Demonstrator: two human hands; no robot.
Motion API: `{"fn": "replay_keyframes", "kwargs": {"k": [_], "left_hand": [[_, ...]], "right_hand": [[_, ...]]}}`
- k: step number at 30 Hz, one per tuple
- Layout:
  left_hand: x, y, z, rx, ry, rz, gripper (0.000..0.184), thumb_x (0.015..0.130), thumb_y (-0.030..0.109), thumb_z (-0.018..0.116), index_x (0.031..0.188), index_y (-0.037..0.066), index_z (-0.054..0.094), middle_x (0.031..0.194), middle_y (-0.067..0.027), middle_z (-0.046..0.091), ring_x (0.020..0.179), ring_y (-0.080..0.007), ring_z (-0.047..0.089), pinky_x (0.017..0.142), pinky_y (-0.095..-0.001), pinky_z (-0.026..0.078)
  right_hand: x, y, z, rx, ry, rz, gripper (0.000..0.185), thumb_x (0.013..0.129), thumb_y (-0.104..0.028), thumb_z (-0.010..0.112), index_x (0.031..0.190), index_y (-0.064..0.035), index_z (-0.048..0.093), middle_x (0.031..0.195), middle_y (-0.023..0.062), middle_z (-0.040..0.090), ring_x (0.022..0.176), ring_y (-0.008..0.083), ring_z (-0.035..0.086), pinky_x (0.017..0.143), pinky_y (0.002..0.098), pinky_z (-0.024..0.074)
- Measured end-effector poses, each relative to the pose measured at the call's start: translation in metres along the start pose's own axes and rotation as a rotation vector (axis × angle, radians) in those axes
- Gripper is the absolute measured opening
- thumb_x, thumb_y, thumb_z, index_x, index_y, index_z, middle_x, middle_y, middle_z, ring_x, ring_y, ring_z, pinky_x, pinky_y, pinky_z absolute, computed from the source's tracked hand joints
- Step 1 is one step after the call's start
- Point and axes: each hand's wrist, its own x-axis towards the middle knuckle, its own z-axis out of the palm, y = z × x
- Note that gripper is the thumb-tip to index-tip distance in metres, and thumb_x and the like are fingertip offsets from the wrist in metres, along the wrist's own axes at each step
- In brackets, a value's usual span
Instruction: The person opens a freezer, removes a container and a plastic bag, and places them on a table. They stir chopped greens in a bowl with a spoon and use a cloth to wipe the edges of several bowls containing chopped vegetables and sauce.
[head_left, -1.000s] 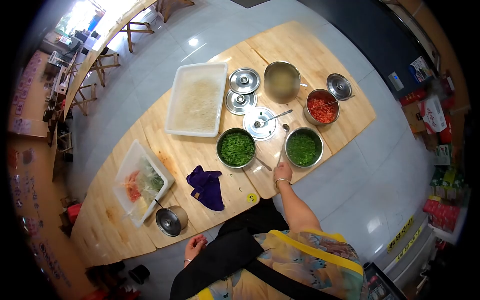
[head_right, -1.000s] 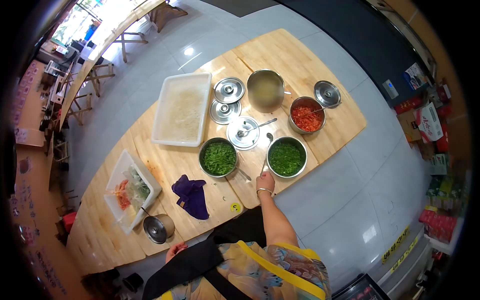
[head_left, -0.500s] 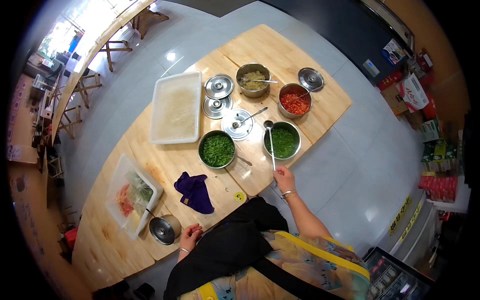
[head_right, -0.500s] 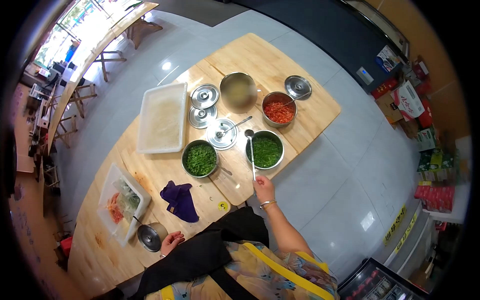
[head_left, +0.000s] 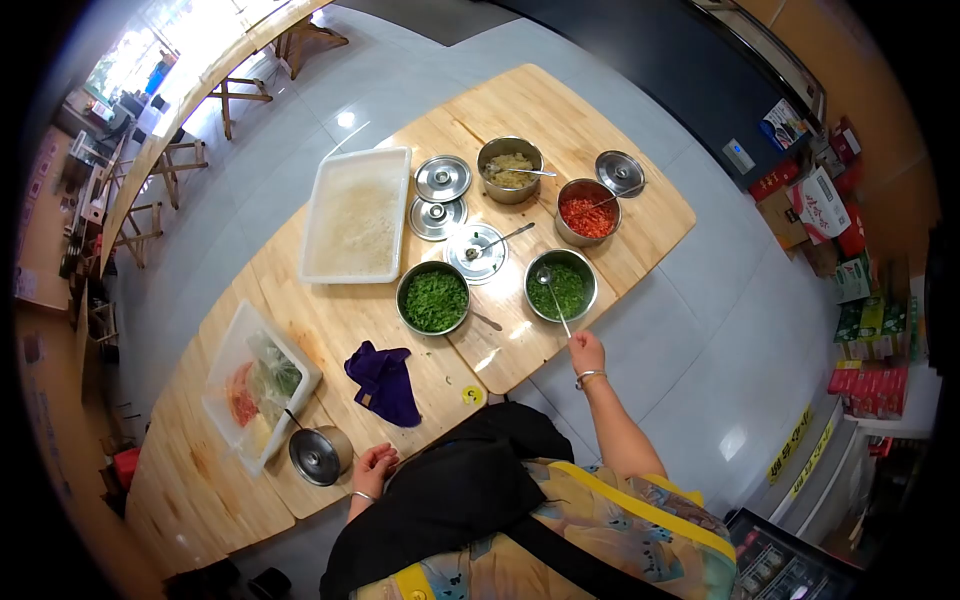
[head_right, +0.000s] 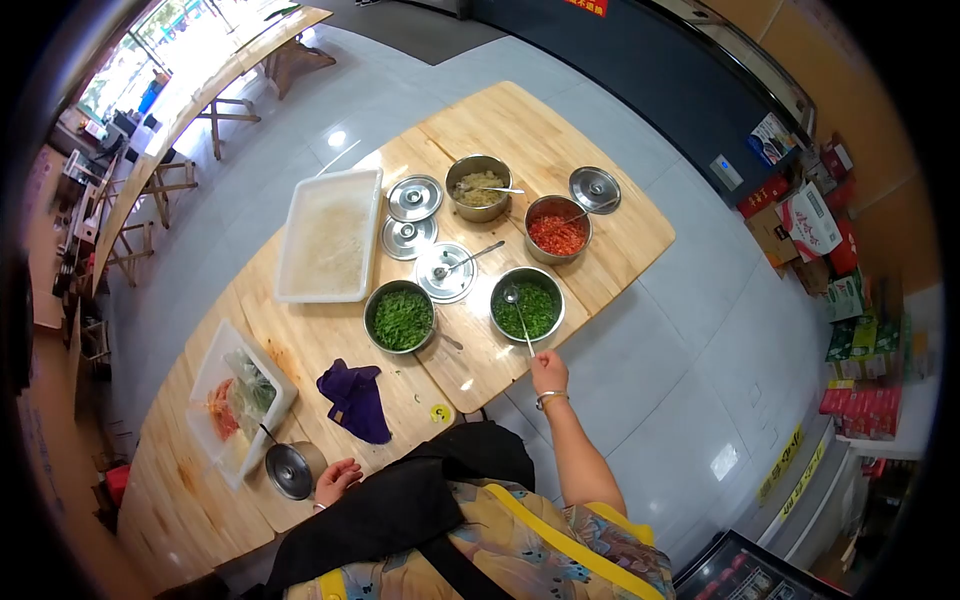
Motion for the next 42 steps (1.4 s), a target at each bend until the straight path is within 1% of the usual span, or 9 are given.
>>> {"fn": "replay_keyframes", "kwargs": {"k": [13, 19, 25, 26, 28, 32, 34, 38, 42], "left_hand": [[-0.006, -0.019, -0.005, -0.092, 0.047, -0.015, 0.028, 0.084, 0.009, 0.054, 0.112, 0.004, 0.052, 0.101, -0.0056, 0.061, 0.087, -0.0145, 0.06, 0.07, -0.0241, 0.048], [-0.018, -0.041, -0.011, -0.047, 0.118, -0.049, 0.034, 0.085, 0.014, 0.056, 0.117, 0.006, 0.051, 0.103, -0.0034, 0.061, 0.091, -0.013, 0.057, 0.076, -0.0246, 0.046], [-0.076, -0.053, -0.021, 0.484, -0.149, 0.382, 0.039, 0.094, 0.026, 0.034, 0.127, 0.008, 0.043, 0.12, -0.0103, 0.052, 0.111, -0.0224, 0.049, 0.096, -0.0289, 0.034], [-0.088, -0.048, -0.02, 0.495, -0.153, 0.155, 0.042, 0.095, 0.029, 0.025, 0.128, 0.008, 0.043, 0.127, -0.0122, 0.047, 0.116, -0.0252, 0.045, 0.099, -0.0311, 0.03], [-0.101, -0.036, -0.021, 0.652, -0.119, 0.123, 0.043, 0.096, 0.031, 0.026, 0.128, 0.008, 0.042, 0.128, -0.0124, 0.046, 0.117, -0.0238, 0.044, 0.099, -0.0305, 0.03], [-0.107, -0.039, -0.036, 0.095, -0.042, 0.052, 0.038, 0.094, 0.027, 0.039, 0.122, 0.004, 0.048, 0.123, -0.0087, 0.05, 0.113, -0.0171, 0.045, 0.098, -0.0268, 0.031], [-0.101, -0.039, -0.048, -0.169, -0.019, -0.006, 0.035, 0.093, 0.024, 0.043, 0.119, 0.003, 0.052, 0.12, -0.0073, 0.052, 0.111, -0.0151, 0.046, 0.096, -0.0255, 0.032], [-0.063, -0.062, -0.074, -0.096, 0.039, -0.07, 0.026, 0.089, 0.02, 0.051, 0.105, 0.001, 0.059, 0.101, -0.004, 0.059, 0.094, -0.011, 0.054, 0.083, -0.023, 0.041], [-0.028, -0.05, -0.077, -0.158, 0.078, -0.028, 0.02, 0.086, 0.017, 0.055, 0.096, 0.002, 0.061, 0.089, -0.0014, 0.061, 0.083, -0.0108, 0.055, 0.075, -0.0234, 0.044]], "right_hand": [[0.026, -0.016, -0.023, 0.072, -0.032, 0.262, 0.015, 0.074, -0.018, 0.058, 0.078, -0.0031, 0.06, 0.061, 0.006, 0.057, 0.057, 0.0162, 0.056, 0.055, 0.0301, 0.0448], [0.048, -0.026, -0.028, -0.27, 0.124, -0.425, 0.016, 0.079, -0.013, 0.053, 0.089, -0.0018, 0.058, 0.079, 0.0111, 0.06, 0.067, 0.0232, 0.056, 0.063, 0.0338, 0.0448], [-0.08, -0.131, 0.013, -0.097, -0.987, -0.043, 0.03, 0.09, -0.02, 0.045, 0.116, -0.0068, 0.051, 0.111, 0.008, 0.055, 0.093, 0.0169, 0.055, 0.083, 0.0304, 0.0444], [-0.101, -0.109, 0.024, -0.377, -1.322, -0.523, 0.039, 0.091, -0.027, 0.04, 0.125, -0.0083, 0.046, 0.123, 0.0104, 0.049, 0.113, 0.0213, 0.045, 0.097, 0.0354, 0.0339], [-0.128, -0.137, 0.015, -0.215, -1.518, -0.452, 0.041, 0.09, -0.027, 0.044, 0.125, -0.0074, 0.046, 0.127, 0.0121, 0.046, 0.12, 0.0224, 0.039, 0.1, 0.0351, 0.0301], [-0.079, -0.097, 0.004, -0.468, -1.8, -0.45, 0.041, 0.085, -0.026, 0.053, 0.122, -0.0071, 0.05, 0.124, 0.0136, 0.05, 0.12, 0.0229, 0.041, 0.095, 0.0356, 0.0365], [-0.042, -0.057, 0.026, -1.018, -1.565, -0.492, 0.035, 0.085, -0.024, 0.056, 0.115, -0.0068, 0.055, 0.115, 0.013, 0.056, 0.104, 0.0225, 0.054, 0.081, 0.0359, 0.0458], [-0.078, -0.12, 0.111, 0.208, -0.863, 0.382, 0.042, 0.086, -0.021, 0.055, 0.123, -0.0043, 0.042, 0.106, 0.014, 0.055, 0.089, 0.0227, 0.058, 0.076, 0.0329, 0.0515], [-0.029, -0.087, 0.206, 0.527, -0.524, 0.695, 0.034, 0.087, -0.015, 0.051, 0.117, -0.0018, 0.042, 0.104, 0.0166, 0.055, 0.089, 0.0269, 0.059, 0.071, 0.036, 0.0539]]}}
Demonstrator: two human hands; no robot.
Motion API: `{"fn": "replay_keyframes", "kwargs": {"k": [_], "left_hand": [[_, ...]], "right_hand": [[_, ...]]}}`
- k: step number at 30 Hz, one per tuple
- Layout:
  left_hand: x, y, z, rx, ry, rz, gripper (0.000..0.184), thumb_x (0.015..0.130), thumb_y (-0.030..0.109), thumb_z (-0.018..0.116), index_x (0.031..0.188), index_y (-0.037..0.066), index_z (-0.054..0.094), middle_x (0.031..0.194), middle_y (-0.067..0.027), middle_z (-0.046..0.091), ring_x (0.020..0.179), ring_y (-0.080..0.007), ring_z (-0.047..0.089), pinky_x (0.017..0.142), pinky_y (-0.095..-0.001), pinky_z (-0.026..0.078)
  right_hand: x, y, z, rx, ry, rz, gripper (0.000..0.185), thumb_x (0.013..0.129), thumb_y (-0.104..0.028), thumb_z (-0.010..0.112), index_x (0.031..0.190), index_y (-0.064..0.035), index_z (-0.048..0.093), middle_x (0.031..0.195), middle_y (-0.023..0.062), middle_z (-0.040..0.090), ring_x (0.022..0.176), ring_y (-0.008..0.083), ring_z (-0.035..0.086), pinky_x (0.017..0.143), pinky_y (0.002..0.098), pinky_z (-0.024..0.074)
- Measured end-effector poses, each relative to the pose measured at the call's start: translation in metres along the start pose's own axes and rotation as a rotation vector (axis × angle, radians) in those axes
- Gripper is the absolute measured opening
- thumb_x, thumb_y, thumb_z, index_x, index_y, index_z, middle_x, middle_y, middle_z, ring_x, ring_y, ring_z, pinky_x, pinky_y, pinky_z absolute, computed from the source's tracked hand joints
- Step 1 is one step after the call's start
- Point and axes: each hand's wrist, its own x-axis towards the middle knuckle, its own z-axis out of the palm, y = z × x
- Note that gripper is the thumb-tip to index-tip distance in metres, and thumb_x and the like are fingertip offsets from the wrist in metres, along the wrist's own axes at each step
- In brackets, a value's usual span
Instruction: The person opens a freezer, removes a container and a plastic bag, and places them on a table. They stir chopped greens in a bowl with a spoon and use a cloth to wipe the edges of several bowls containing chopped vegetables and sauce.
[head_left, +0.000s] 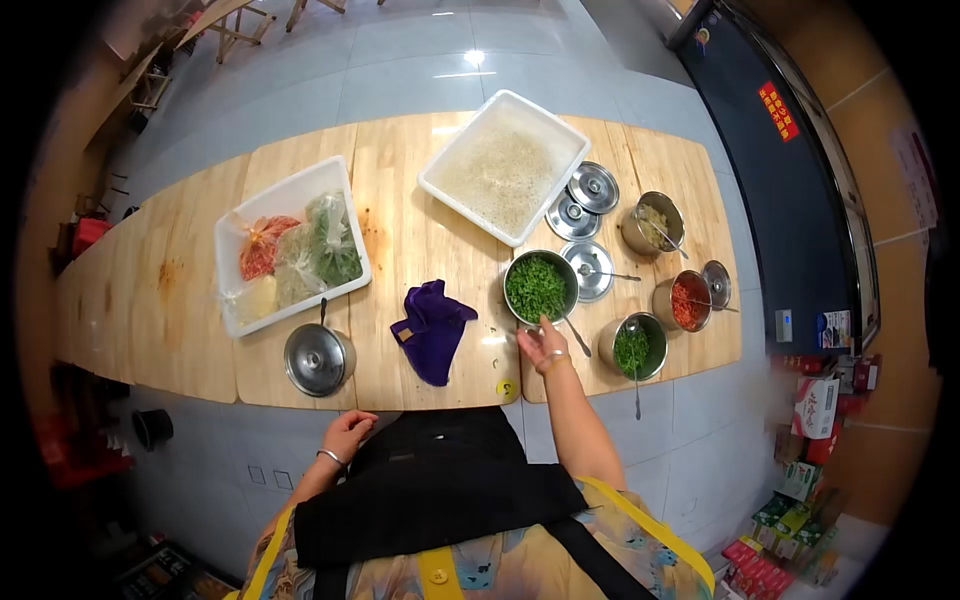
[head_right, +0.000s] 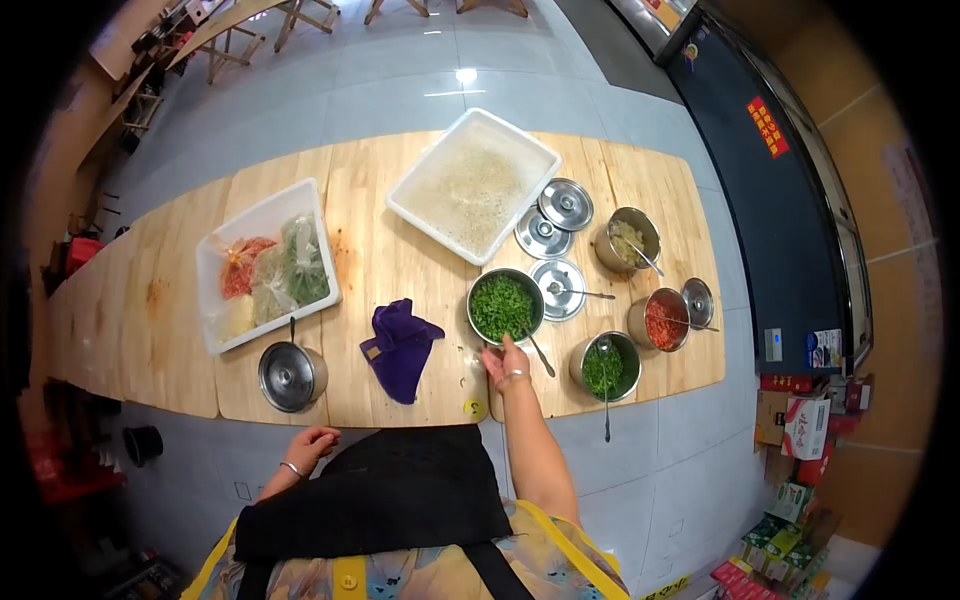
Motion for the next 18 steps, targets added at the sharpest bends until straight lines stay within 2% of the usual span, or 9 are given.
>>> {"fn": "replay_keyframes", "kwargs": {"k": [2, 4, 7, 9, 11, 13, 15, 16, 18], "left_hand": [[0.017, 0.007, 0.011, 0.089, -0.019, 0.025, 0.019, 0.085, 0.016, 0.056, 0.096, 0.002, 0.062, 0.089, -0.002, 0.061, 0.083, -0.0112, 0.055, 0.076, -0.0237, 0.044], [0.04, 0.015, 0.02, 0.244, -0.062, 0.058, 0.022, 0.083, 0.016, 0.058, 0.101, 0.003, 0.06, 0.092, -0.0037, 0.061, 0.086, -0.0118, 0.055, 0.077, -0.024, 0.044], [0.071, 0.043, 0.05, 0.196, -0.155, 0.06, 0.03, 0.082, 0.018, 0.06, 0.108, 0.003, 0.056, 0.097, -0.0042, 0.06, 0.085, -0.012, 0.055, 0.079, -0.0244, 0.044], [0.099, 0.065, 0.069, 0.11, -0.236, -0.014, 0.049, 0.079, 0.023, 0.065, 0.121, 0.006, 0.046, 0.118, -0.0093, 0.051, 0.102, -0.0171, 0.051, 0.085, -0.031, 0.042], [0.113, 0.105, 0.093, -0.045, -0.278, -0.058, 0.075, 0.076, 0.029, 0.069, 0.136, 0.012, 0.027, 0.137, -0.0131, 0.032, 0.121, -0.0244, 0.036, 0.09, -0.0461, 0.038], [0.118, 0.142, 0.11, -0.131, -0.358, -0.044, 0.094, 0.074, 0.032, 0.071, 0.141, 0.02, 0.006, 0.145, -0.0122, 0.014, 0.13, -0.0284, 0.021, 0.09, -0.058, 0.033], [0.129, 0.153, 0.117, -0.289, -0.456, -0.035, 0.088, 0.079, 0.028, 0.065, 0.141, 0.023, 0.003, 0.143, -0.0092, 0.017, 0.13, -0.0265, 0.021, 0.086, -0.0592, 0.038], [0.119, 0.168, 0.115, -0.459, -0.605, -0.099, 0.087, 0.078, 0.022, 0.065, 0.141, 0.024, 0.005, 0.141, -0.0094, 0.021, 0.128, -0.0278, 0.026, 0.09, -0.0554, 0.038], [0.107, 0.173, 0.109, -0.476, -0.668, -0.045, 0.085, 0.077, 0.015, 0.063, 0.14, 0.024, 0.006, 0.14, -0.0087, 0.023, 0.127, -0.0277, 0.03, 0.091, -0.0526, 0.04]], "right_hand": [[0.014, -0.003, 0.008, 0.193, 0.028, 0.065, 0.031, 0.087, -0.012, 0.049, 0.115, -0.0013, 0.042, 0.104, 0.0168, 0.055, 0.089, 0.0282, 0.059, 0.069, 0.038, 0.0549], [0.011, -0.007, 0.021, -0.014, 0.145, -0.108, 0.028, 0.085, -0.006, 0.047, 0.112, 0.001, 0.044, 0.1, 0.0182, 0.056, 0.086, 0.03, 0.06, 0.065, 0.0413, 0.0565], [0.009, -0.009, 0.014, -0.033, 0.094, -0.117, 0.027, 0.083, -0.002, 0.043, 0.11, 0.0028, 0.045, 0.098, 0.0189, 0.056, 0.082, 0.0307, 0.061, 0.062, 0.0405, 0.0578], [-0.021, -0.018, 0.017, -0.203, 0.087, -0.119, 0.031, 0.08, 0.0, 0.043, 0.111, 0.0036, 0.044, 0.098, 0.0193, 0.056, 0.079, 0.03, 0.062, 0.06, 0.0376, 0.0581], [-0.054, -0.021, 0.024, -0.323, -0.049, -0.109, 0.037, 0.077, 0.0, 0.043, 0.113, 0.0038, 0.042, 0.101, 0.0189, 0.056, 0.078, 0.0303, 0.063, 0.059, 0.0352, 0.0581], [-0.09, -0.023, 0.034, -0.35, -0.125, -0.095, 0.04, 0.075, 0.0, 0.043, 0.115, 0.0037, 0.042, 0.103, 0.0181, 0.055, 0.078, 0.0288, 0.063, 0.059, 0.034, 0.058], [-0.127, -0.025, 0.047, -0.437, -0.257, -0.137, 0.041, 0.075, 0.0, 0.042, 0.116, 0.0032, 0.041, 0.105, 0.0177, 0.054, 0.077, 0.0274, 0.063, 0.061, 0.0356, 0.058], [-0.142, -0.026, 0.054, -0.41, -0.242, -0.123, 0.038, 0.076, 0.0, 0.044, 0.114, 0.0034, 0.043, 0.096, 0.0145, 0.057, 0.074, 0.0216, 0.062, 0.056, 0.0304, 0.0568], [-0.153, -0.025, 0.052, -0.513, -0.282, -0.214, 0.036, 0.077, -0.001, 0.045, 0.112, 0.0037, 0.044, 0.093, 0.013, 0.058, 0.07, 0.0196, 0.062, 0.054, 0.0281, 0.0552]]}}
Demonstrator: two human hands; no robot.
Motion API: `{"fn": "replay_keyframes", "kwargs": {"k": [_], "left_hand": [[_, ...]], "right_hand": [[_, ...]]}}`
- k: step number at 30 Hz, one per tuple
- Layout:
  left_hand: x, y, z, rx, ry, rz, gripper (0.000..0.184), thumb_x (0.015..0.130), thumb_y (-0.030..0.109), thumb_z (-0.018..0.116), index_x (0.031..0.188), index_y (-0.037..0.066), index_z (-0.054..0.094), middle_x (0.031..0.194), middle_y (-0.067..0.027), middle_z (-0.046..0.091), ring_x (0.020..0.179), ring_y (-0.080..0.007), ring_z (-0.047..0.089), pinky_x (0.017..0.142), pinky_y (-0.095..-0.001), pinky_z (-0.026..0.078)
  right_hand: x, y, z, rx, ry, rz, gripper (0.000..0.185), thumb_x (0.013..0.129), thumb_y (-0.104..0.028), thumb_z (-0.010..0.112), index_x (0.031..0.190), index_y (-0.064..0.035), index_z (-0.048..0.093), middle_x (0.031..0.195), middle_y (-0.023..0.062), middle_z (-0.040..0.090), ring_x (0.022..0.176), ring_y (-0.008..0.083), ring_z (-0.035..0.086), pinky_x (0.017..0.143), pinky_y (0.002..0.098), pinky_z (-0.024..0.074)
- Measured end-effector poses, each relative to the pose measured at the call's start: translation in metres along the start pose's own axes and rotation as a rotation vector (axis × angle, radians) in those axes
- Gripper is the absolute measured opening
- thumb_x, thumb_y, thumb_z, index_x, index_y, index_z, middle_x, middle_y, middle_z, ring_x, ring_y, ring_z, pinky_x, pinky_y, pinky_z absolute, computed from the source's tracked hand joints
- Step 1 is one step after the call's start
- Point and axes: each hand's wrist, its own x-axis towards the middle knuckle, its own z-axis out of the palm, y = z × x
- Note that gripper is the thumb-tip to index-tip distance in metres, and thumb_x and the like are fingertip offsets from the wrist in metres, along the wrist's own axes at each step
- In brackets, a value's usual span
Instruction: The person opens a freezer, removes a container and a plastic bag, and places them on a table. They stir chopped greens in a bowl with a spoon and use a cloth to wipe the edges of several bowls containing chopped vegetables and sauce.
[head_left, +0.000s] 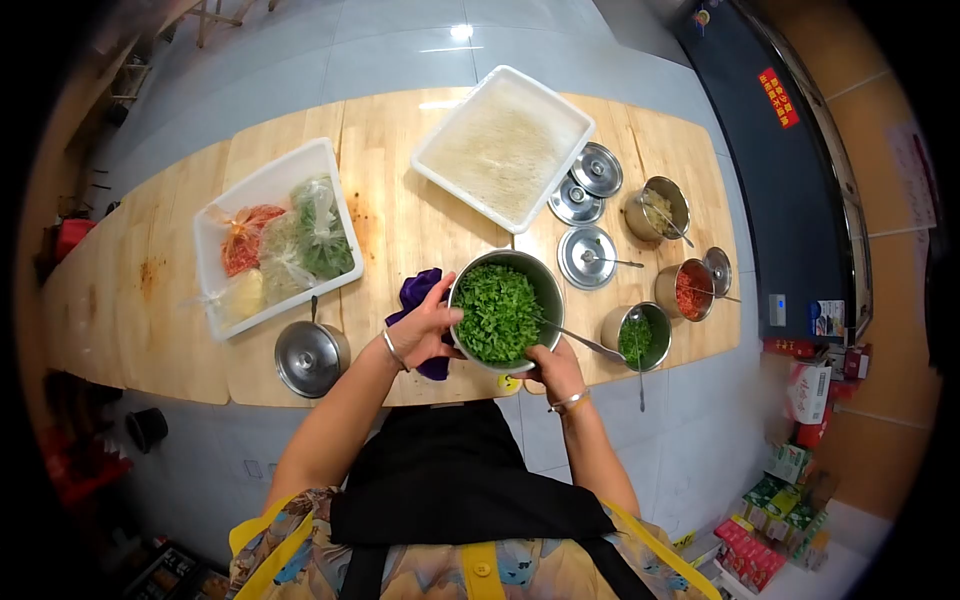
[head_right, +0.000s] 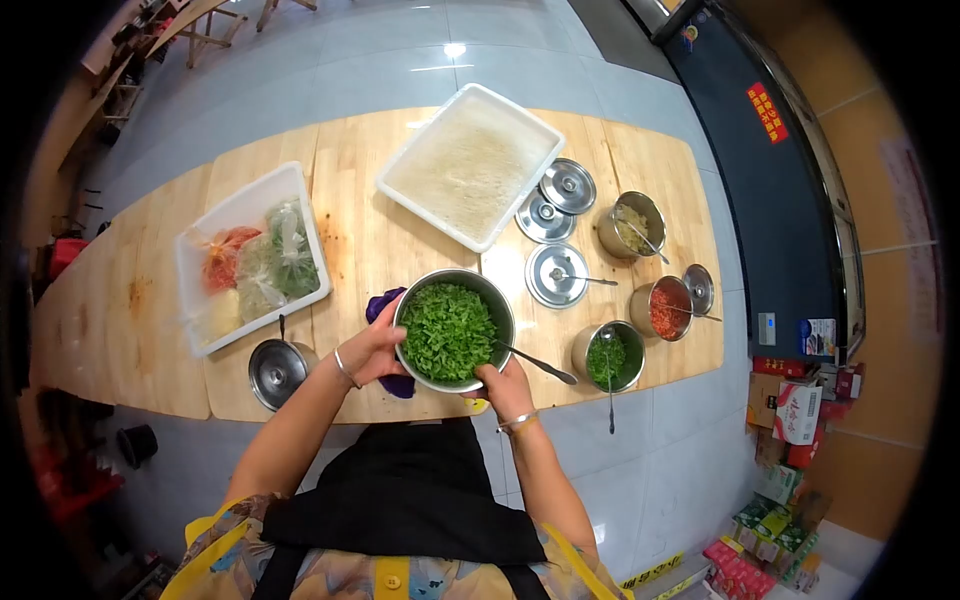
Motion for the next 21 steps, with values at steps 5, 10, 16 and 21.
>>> {"fn": "replay_keyframes", "kwargs": {"k": [5, 10, 16, 21], "left_hand": [[-0.027, -0.012, 0.006, -0.047, 0.031, 0.236, 0.068, 0.066, -0.001, 0.053, 0.13, 0.003, 0.03, 0.121, -0.0149, 0.046, 0.11, -0.0277, 0.049, 0.09, -0.0412, 0.045], [-0.09, 0.008, -0.004, 0.003, 0.452, 0.34, 0.046, 0.063, -0.005, 0.044, 0.109, -0.009, 0.047, 0.102, -0.0158, 0.057, 0.091, -0.0273, 0.058, 0.082, -0.0383, 0.048], [-0.161, 0.042, 0.008, -0.117, 0.55, 0.3, 0.055, 0.07, 0.003, 0.039, 0.123, -0.01, 0.034, 0.121, -0.0247, 0.046, 0.112, -0.0384, 0.046, 0.093, -0.0443, 0.043], [-0.181, 0.046, 0.001, -0.181, 0.62, 0.275, 0.052, 0.071, 0.004, 0.04, 0.122, -0.01, 0.036, 0.119, -0.0256, 0.047, 0.109, -0.0431, 0.047, 0.091, -0.0427, 0.046]], "right_hand": [[-0.011, -0.035, 0.004, -0.41, -0.225, -0.159, 0.035, 0.085, -0.014, 0.053, 0.115, 0.003, 0.046, 0.088, 0.0083, 0.058, 0.065, 0.0126, 0.059, 0.055, 0.0235, 0.0504], [0.052, 0.006, 0.006, -0.198, -0.41, -0.204, 0.058, 0.081, -0.024, 0.062, 0.13, -0.0065, 0.037, 0.107, 0.0082, 0.053, 0.088, 0.0173, 0.055, 0.076, 0.0296, 0.0472], [0.146, 0.139, 0.101, -1.592, 0.116, -0.781, 0.043, 0.081, -0.02, 0.05, 0.124, -0.0151, 0.046, 0.122, 0.0115, 0.044, 0.104, 0.0248, 0.045, 0.078, 0.0391, 0.0394], [0.157, 0.101, 0.092, -1.196, 0.045, -0.419, 0.012, 0.074, -0.015, 0.056, 0.084, -0.0101, 0.061, 0.082, 0.0111, 0.063, 0.077, 0.0244, 0.06, 0.07, 0.0361, 0.0461]]}}
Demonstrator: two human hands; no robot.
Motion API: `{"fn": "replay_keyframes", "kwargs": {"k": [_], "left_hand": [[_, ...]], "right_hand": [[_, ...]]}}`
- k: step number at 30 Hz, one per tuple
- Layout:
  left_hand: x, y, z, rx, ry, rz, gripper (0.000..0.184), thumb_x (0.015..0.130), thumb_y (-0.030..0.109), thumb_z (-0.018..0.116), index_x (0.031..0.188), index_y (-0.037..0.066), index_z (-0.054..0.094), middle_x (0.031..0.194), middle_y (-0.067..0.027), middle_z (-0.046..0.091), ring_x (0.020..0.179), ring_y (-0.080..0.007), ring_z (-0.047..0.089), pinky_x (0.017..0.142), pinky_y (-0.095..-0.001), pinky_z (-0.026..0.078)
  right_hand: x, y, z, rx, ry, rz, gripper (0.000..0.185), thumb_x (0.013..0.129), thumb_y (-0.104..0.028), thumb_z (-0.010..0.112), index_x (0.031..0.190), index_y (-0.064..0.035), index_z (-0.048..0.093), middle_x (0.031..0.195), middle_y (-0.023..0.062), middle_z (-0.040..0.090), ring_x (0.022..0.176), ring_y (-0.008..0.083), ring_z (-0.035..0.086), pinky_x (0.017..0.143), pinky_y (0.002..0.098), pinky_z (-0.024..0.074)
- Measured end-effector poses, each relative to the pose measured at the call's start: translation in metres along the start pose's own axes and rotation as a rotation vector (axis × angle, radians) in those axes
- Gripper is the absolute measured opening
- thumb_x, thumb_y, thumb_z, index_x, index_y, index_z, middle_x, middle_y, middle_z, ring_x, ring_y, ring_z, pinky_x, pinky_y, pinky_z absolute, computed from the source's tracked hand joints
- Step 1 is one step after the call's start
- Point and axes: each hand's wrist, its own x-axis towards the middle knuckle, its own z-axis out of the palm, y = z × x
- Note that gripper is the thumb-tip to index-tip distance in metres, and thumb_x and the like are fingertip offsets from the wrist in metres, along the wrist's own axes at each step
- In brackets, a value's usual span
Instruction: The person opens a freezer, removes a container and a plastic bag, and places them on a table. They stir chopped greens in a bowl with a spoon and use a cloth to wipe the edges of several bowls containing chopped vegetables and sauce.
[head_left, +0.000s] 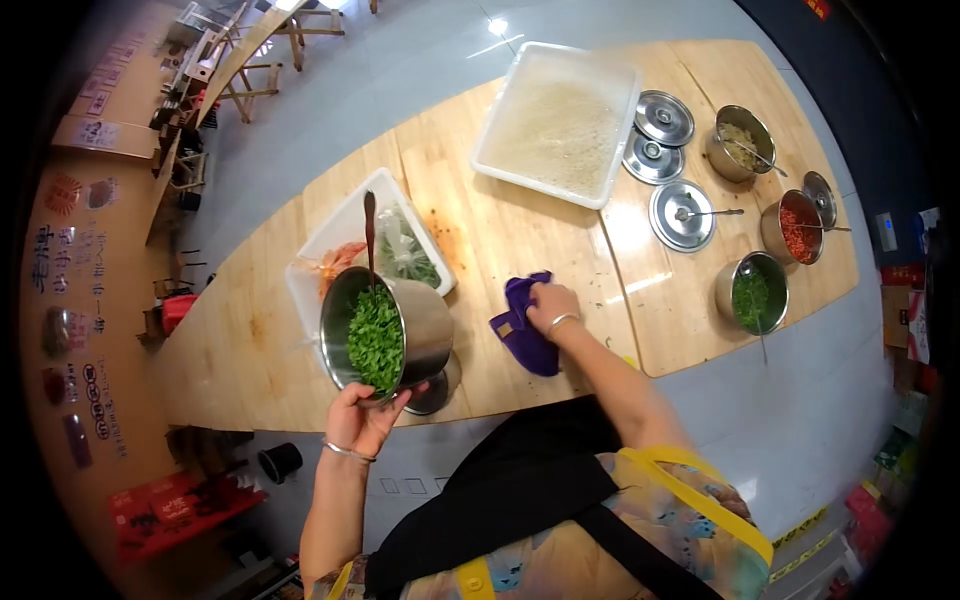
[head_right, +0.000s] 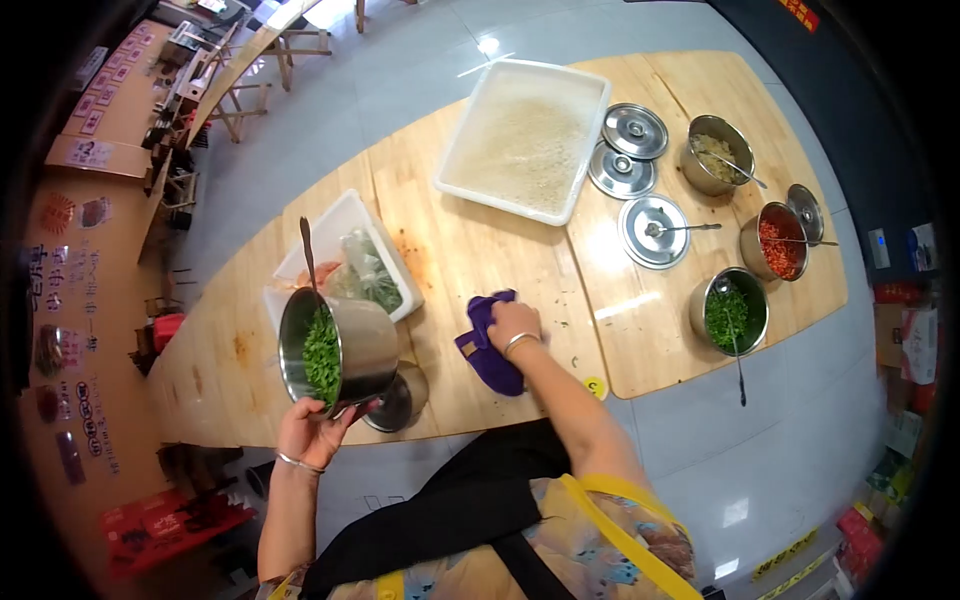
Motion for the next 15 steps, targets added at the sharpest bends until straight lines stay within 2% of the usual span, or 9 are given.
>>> {"fn": "replay_keyframes", "kwargs": {"k": [2, 3, 4, 6, 8, 10, 13, 14, 15], "left_hand": [[0.009, 0.003, -0.007, -0.095, -0.057, -0.054, 0.045, 0.071, 0.002, 0.042, 0.115, -0.01, 0.042, 0.109, -0.0247, 0.052, 0.098, -0.0425, 0.054, 0.08, -0.0359, 0.054], [0.015, 0.003, -0.011, -0.128, 0.02, -0.026, 0.037, 0.072, 0.001, 0.044, 0.107, -0.01, 0.048, 0.099, -0.0231, 0.057, 0.087, -0.0376, 0.058, 0.072, -0.032, 0.057], [0.017, 0.004, -0.012, -0.123, 0.01, -0.023, 0.037, 0.072, 0.001, 0.044, 0.107, -0.01, 0.048, 0.099, -0.0231, 0.057, 0.087, -0.0376, 0.058, 0.072, -0.032, 0.057], [0.019, 0.005, -0.009, -0.11, 0.025, -0.059, 0.032, 0.072, 0.001, 0.044, 0.101, -0.01, 0.05, 0.093, -0.0207, 0.059, 0.079, -0.0327, 0.06, 0.067, -0.0301, 0.057], [0.014, -0.004, 0.012, -0.066, 0.01, -0.035, 0.031, 0.072, 0.001, 0.044, 0.099, -0.01, 0.051, 0.091, -0.0199, 0.059, 0.076, -0.0317, 0.06, 0.064, -0.0292, 0.057], [0.011, -0.01, 0.027, -0.019, -0.011, -0.011, 0.029, 0.071, 0.001, 0.044, 0.098, -0.01, 0.051, 0.088, -0.0192, 0.06, 0.073, -0.0306, 0.06, 0.062, -0.0284, 0.058], [0.005, -0.018, 0.034, 0.037, -0.082, -0.115, 0.028, 0.07, 0.0, 0.044, 0.095, -0.009, 0.053, 0.08, -0.0178, 0.061, 0.066, -0.0288, 0.061, 0.059, -0.0267, 0.057], [0.003, -0.017, 0.039, 0.082, -0.136, -0.155, 0.027, 0.069, -0.001, 0.043, 0.094, -0.008, 0.053, 0.082, -0.017, 0.061, 0.067, -0.0278, 0.061, 0.06, -0.0277, 0.058], [-0.001, -0.022, 0.046, 0.12, -0.092, -0.105, 0.025, 0.069, -0.001, 0.043, 0.092, -0.007, 0.053, 0.079, -0.0144, 0.06, 0.064, -0.0253, 0.06, 0.062, -0.0298, 0.057]], "right_hand": [[-0.002, 0.006, -0.014, 0.733, 0.025, 0.039, 0.015, 0.073, -0.014, 0.059, 0.086, -0.0063, 0.061, 0.077, 0.0115, 0.062, 0.072, 0.0217, 0.06, 0.069, 0.0316, 0.0469], [-0.01, 0.003, -0.024, 0.981, -0.009, -0.006, 0.015, 0.073, -0.013, 0.06, 0.086, -0.0059, 0.06, 0.075, 0.0101, 0.06, 0.069, 0.0212, 0.058, 0.067, 0.0309, 0.0468], [-0.033, -0.017, -0.058, 1.226, -0.049, -0.052, 0.015, 0.073, -0.012, 0.062, 0.086, -0.0055, 0.059, 0.072, 0.0087, 0.057, 0.066, 0.0206, 0.057, 0.066, 0.0303, 0.0468], [-0.084, -0.065, -0.109, 1.329, -0.008, -0.114, 0.016, 0.071, -0.007, 0.062, 0.086, -0.0051, 0.058, 0.082, 0.0083, 0.054, 0.075, 0.021, 0.056, 0.072, 0.0308, 0.0454], [-0.106, -0.092, -0.11, 1.073, 0.307, -0.64, 0.022, 0.068, -0.006, 0.062, 0.09, -0.0056, 0.057, 0.098, 0.0125, 0.05, 0.09, 0.0269, 0.052, 0.084, 0.036, 0.0409], [-0.125, -0.123, -0.112, 0.783, 0.546, -0.777, 0.029, 0.067, -0.005, 0.06, 0.095, -0.006, 0.056, 0.108, 0.016, 0.045, 0.103, 0.034, 0.045, 0.093, 0.0423, 0.0338], [-0.121, -0.131, -0.116, 0.784, 0.745, -0.762, 0.03, 0.067, -0.005, 0.059, 0.097, -0.0069, 0.055, 0.112, 0.0189, 0.043, 0.11, 0.041, 0.04, 0.096, 0.0485, 0.0291], [-0.12, -0.128, -0.127, 0.808, 0.748, -0.707, 0.032, 0.068, -0.005, 0.058, 0.099, -0.0054, 0.053, 0.112, 0.0188, 0.045, 0.108, 0.0404, 0.042, 0.095, 0.0473, 0.0312], [-0.113, -0.123, -0.136, 0.855, 0.728, -0.666, 0.032, 0.068, -0.003, 0.058, 0.1, -0.0045, 0.052, 0.11, 0.0185, 0.047, 0.105, 0.0393, 0.045, 0.093, 0.0444, 0.0344]]}}
